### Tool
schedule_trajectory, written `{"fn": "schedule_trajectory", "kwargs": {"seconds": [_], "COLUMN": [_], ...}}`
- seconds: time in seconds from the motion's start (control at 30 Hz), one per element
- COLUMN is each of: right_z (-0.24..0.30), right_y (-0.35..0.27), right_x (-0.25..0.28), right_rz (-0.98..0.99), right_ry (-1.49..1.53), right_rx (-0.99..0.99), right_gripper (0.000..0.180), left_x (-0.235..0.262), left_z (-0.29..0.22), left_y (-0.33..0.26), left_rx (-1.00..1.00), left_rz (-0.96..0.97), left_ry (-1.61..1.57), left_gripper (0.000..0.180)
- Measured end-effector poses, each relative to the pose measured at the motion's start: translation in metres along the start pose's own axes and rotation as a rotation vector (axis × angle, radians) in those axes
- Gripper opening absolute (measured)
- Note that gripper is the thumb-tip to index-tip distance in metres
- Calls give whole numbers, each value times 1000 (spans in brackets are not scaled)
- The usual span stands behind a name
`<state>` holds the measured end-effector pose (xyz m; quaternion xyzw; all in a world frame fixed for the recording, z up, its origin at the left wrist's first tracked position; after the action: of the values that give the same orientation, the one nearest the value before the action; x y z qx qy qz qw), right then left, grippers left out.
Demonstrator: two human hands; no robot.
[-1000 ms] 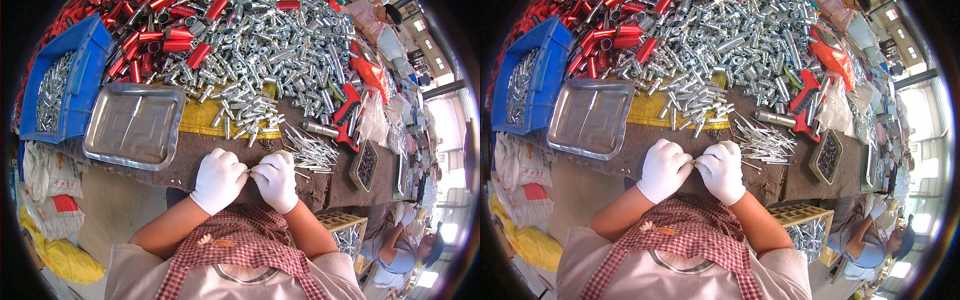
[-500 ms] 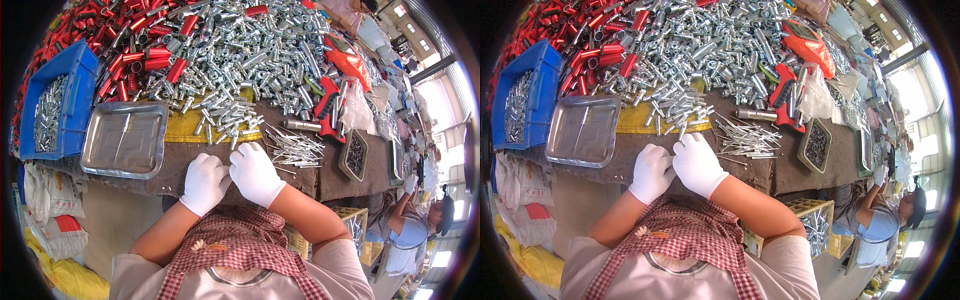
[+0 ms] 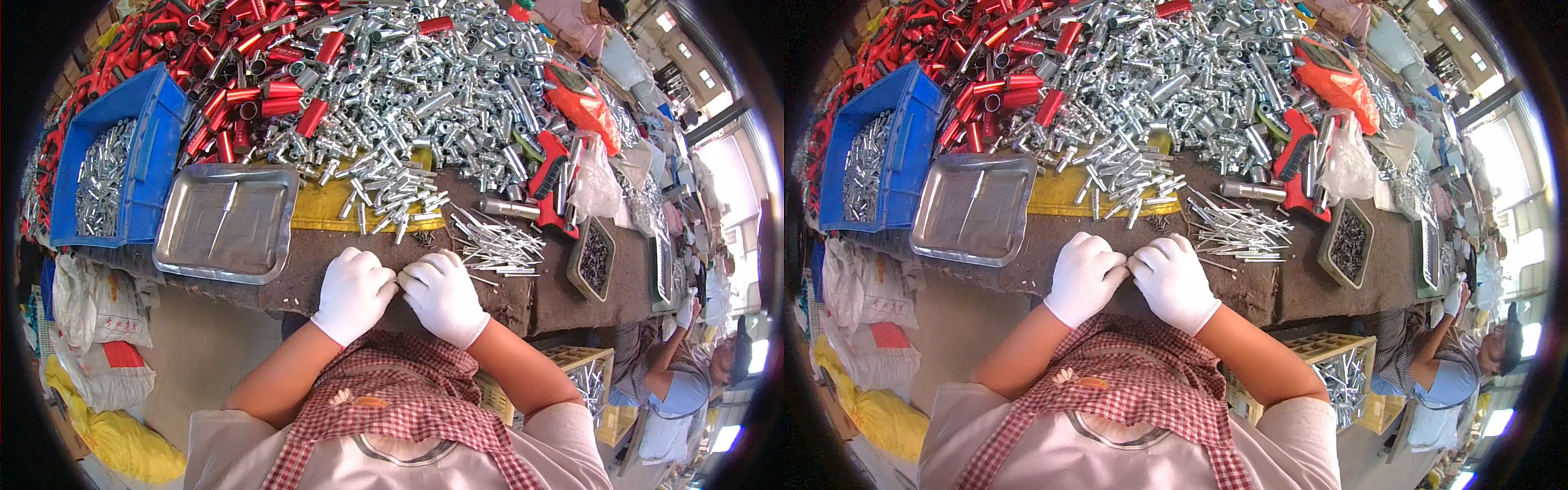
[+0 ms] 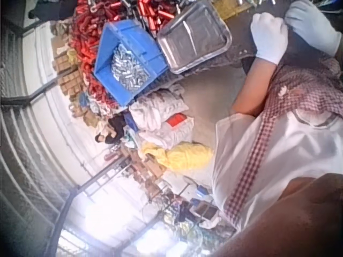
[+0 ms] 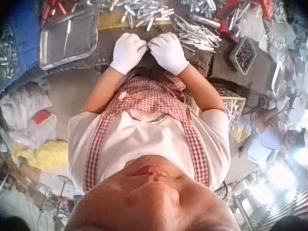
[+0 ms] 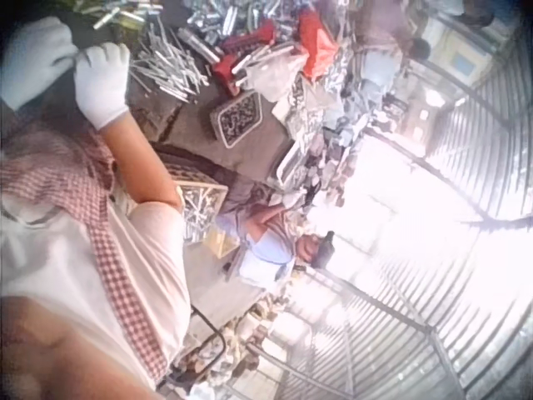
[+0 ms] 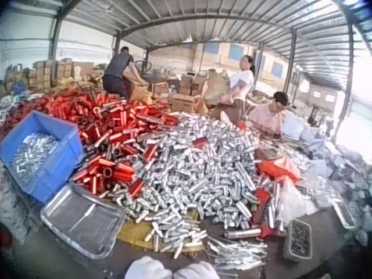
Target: Assembling small silver hardware components by inserting pins into tubes at a workbench.
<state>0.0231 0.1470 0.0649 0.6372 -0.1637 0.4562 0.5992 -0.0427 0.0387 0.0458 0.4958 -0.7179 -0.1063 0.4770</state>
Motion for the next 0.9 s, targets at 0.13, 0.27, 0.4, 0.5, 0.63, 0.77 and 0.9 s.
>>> {"fn": "schedule_trajectory", "kwargs": {"seconds": [0.13,0.27,0.4,0.5,0.63,0.77,0.9], "right_z": [-4,-23,-108,-176,-205,-217,-211], "right_y": [0,9,-13,-30,-39,-45,-22], "right_x": [-4,21,75,87,68,56,58], "right_rz": [53,-18,-211,-94,185,459,542], "right_ry": [35,12,-183,-432,-465,-538,-486], "right_rx": [-29,-121,-367,-443,-367,-424,-398], "right_gripper": [23,21,22,31,30,32,37], "left_x": [-1,1,0,2,2,3,2], "left_z": [3,4,3,3,3,1,3], "left_y": [-2,-4,-2,-2,-6,-4,-7], "left_rx": [9,21,45,6,-2,-6,-7], "left_rz": [20,11,18,-24,-37,-23,-46], "left_ry": [23,22,-4,-8,-1,6,4], "left_gripper": [9,9,9,8,8,8,6]}}
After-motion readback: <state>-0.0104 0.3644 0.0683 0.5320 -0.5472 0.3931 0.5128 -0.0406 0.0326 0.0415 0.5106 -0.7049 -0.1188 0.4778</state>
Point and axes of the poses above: each hand's wrist, its own y-axis towards the middle knuckle, its own x-axis out of the back of the hand, z = x × y, the point moved 7 cm from there along y, towards the middle knuckle, and after that the axes turned 14 degrees about -z, right-handed, at the moved point
